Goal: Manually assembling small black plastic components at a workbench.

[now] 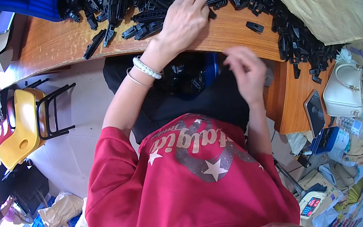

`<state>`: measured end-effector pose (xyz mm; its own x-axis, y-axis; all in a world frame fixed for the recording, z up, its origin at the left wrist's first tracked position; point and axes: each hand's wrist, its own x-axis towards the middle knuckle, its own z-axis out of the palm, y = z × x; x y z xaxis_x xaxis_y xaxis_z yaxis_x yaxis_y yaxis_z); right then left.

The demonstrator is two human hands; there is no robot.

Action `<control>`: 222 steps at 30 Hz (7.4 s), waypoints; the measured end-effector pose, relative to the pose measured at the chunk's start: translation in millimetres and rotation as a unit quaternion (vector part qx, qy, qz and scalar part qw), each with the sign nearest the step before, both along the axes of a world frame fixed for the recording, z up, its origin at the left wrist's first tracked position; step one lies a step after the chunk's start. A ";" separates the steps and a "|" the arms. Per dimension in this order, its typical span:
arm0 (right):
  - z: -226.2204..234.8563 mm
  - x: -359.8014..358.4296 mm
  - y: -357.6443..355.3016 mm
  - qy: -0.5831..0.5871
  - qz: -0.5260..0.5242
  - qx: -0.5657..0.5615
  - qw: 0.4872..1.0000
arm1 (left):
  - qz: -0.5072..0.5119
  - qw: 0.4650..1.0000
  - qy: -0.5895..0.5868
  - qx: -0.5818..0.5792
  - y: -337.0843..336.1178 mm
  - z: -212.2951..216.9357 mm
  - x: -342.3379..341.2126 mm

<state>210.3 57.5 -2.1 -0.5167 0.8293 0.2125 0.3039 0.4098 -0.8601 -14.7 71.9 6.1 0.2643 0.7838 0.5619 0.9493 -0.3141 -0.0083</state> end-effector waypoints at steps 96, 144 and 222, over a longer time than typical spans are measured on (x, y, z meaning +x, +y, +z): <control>5.9 -7.3 93.1 -0.102 -0.221 0.209 0.947 | 0.003 0.993 0.088 -0.083 -35.6 -2.6 4.3; 12.6 -8.4 15.0 -0.037 -0.014 -0.001 0.999 | -0.122 0.941 -0.310 -0.060 -40.8 -6.1 15.8; -19.2 55.1 65.9 -0.072 -0.356 0.168 0.916 | -0.125 0.989 -0.078 -0.019 40.5 -24.7 117.4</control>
